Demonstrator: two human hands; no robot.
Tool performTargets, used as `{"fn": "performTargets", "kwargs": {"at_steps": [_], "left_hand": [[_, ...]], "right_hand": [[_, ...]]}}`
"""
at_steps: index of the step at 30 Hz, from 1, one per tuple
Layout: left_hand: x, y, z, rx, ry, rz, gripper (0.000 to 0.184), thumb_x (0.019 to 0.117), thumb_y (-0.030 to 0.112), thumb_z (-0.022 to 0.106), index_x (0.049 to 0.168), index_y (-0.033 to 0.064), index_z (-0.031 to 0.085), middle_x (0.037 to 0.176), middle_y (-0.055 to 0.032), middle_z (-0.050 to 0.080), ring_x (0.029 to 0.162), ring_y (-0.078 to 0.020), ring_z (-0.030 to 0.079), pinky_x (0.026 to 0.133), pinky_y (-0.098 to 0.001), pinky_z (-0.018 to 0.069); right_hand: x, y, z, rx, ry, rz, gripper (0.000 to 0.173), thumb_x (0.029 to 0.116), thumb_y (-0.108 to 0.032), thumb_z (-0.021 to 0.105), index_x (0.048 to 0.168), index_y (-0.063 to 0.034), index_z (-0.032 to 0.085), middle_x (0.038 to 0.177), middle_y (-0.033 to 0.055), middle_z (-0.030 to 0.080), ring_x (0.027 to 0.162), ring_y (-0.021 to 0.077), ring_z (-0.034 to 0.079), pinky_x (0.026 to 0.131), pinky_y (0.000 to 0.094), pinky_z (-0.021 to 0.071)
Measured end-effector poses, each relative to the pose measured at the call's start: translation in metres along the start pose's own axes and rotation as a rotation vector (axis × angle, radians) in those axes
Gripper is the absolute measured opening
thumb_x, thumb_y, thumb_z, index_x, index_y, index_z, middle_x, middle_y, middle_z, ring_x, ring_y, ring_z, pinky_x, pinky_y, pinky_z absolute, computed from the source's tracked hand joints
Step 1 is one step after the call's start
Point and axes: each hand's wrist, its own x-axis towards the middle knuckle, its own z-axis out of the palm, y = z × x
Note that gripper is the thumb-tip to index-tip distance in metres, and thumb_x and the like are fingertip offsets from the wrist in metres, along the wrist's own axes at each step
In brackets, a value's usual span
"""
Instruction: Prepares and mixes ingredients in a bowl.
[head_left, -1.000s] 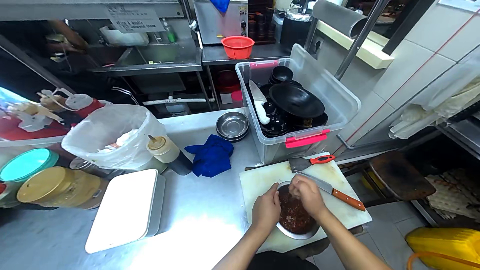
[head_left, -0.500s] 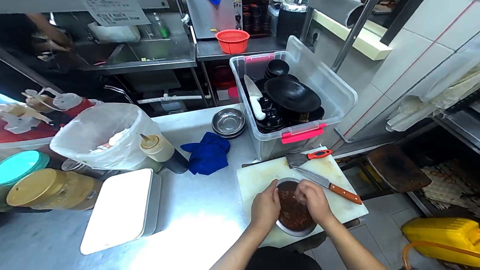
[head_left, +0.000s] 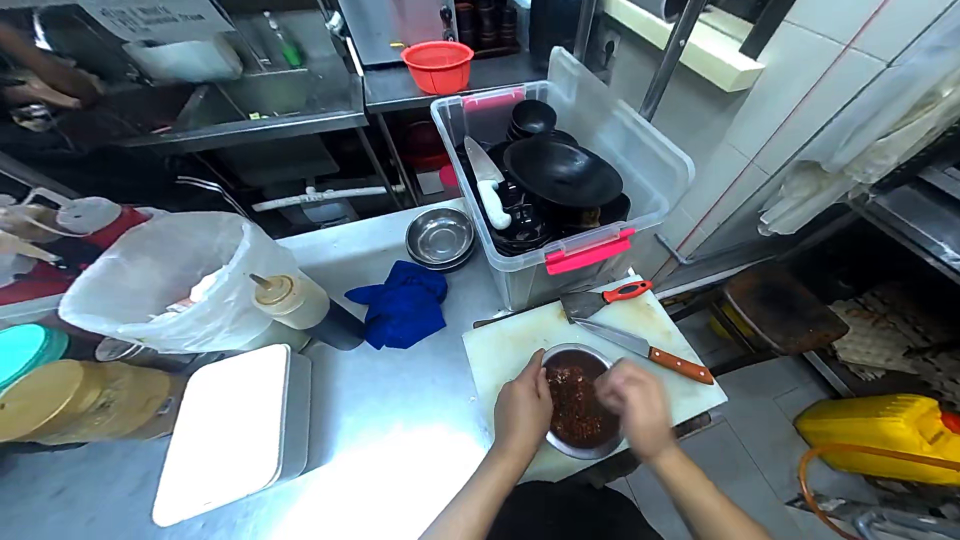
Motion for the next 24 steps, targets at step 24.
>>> {"fn": "performTargets", "kwargs": {"at_steps": [24], "left_hand": [[0.003,-0.011,0.0,-0.035,0.027,0.002,0.042,0.11,0.033,0.042,0.149,0.0254,0.055,0.104,-0.0102,0.076,0.093,-0.0263,0.074,0.088,-0.0516,0.0579]], "right_hand": [[0.005,-0.032,0.008,0.209,-0.2,-0.049,0.042,0.1052,-0.035,0.039,0.072,-0.0166,0.057,0.066,-0.0062,0.051,0.063,0.006,0.05,0.064,0.0287,0.0454]]}}
